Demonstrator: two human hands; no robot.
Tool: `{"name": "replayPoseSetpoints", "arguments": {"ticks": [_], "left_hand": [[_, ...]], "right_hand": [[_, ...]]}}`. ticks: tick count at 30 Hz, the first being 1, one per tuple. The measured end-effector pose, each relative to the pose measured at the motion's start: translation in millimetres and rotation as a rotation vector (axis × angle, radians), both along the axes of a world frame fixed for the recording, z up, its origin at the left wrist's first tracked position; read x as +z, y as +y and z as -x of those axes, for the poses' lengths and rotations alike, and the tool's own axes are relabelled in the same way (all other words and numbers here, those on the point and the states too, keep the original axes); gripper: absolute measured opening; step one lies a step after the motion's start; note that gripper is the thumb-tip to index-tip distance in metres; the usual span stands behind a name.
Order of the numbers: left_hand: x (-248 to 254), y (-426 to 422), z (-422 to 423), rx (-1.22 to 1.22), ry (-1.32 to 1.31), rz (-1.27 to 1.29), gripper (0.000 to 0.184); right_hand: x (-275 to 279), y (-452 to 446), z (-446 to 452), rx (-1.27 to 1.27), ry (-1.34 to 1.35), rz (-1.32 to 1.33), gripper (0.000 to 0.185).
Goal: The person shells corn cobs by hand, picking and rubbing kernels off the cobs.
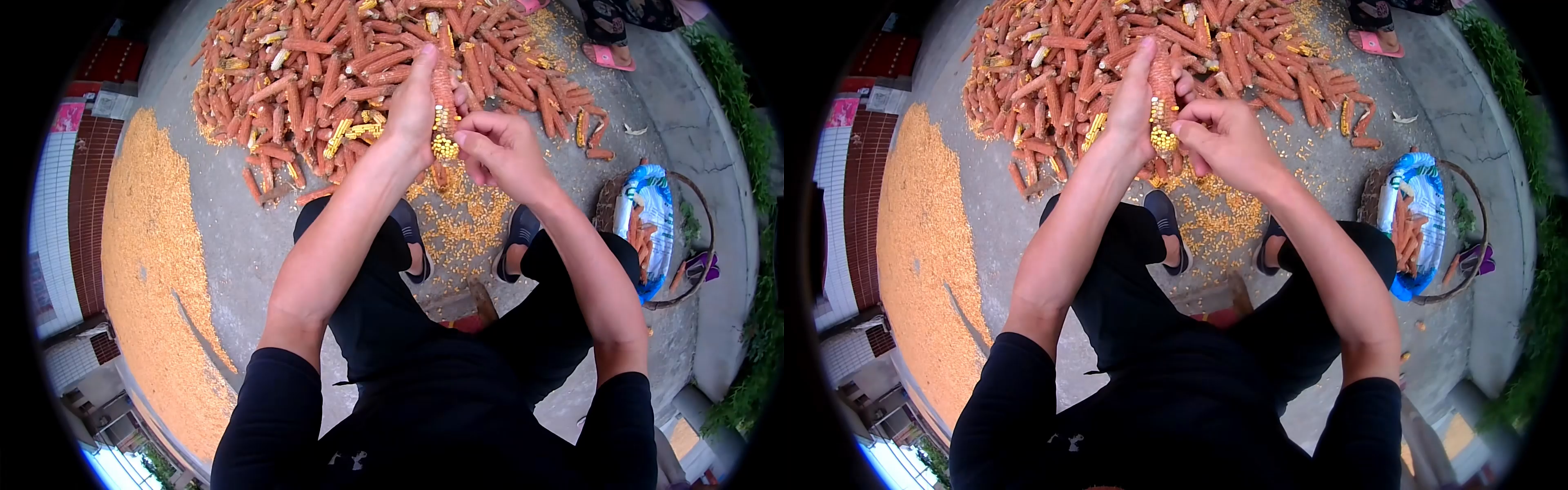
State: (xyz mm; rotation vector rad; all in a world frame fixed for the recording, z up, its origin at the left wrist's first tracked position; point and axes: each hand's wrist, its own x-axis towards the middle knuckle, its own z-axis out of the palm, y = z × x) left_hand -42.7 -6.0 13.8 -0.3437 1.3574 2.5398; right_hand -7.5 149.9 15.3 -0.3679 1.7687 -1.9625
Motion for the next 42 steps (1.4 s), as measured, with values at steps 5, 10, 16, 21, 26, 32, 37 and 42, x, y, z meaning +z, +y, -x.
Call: {"name": "replayPoseSetpoints", "arguments": {"ticks": [5, 10, 16, 21, 26, 32, 37, 42], "left_hand": [[-3.2, -3.4, 0.4, -0.076, 0.045, -0.069, 0.053], [-1.2, -1.6, -1.6, -0.111, 0.062, -0.071, 0.052], [-1.8, 3.8, -1.8, -0.061, 0.073, -0.02, 0.049], [1.9, 5.9, -4.4, -0.049, 0.051, -0.042, 0.048], [-4.3, 2.2, -2.4, -0.069, 0.055, -0.08, 0.046], [2.1, 4.3, -6.8, -0.063, -0.018, -0.063, 0.045], [-5.5, 0.7, 2.0, 0.165, 0.04, -0.051, 0.044], [-1.3, 6.3, -0.9, 0.342, 0.094, 0.124, 0.036]], "right_hand": [[-10.4, 1.0, 4.4, 0.022, 0.049, 0.045, 0.021], [-10.4, 5.4, 8.8, -0.003, 0.117, -0.111, 0.02], [-2.4, 3.7, 6.9, -0.08, 0.091, -0.074, 0.022], [-12.1, 6.7, 10.2, -0.005, 0.045, 0.027, 0.022], [-17.4, 5.1, 10.2, -0.021, -0.021, 0.07, 0.019], [-36.7, -1.5, 6.6, -0.027, -0.295, 0.303, 0.018], [-27.9, -2.1, 9.0, -0.138, 0.082, 0.005, 0.026], [-1.1, 2.3, 2.7, -0.111, -0.251, 0.18, 0.033]]}}
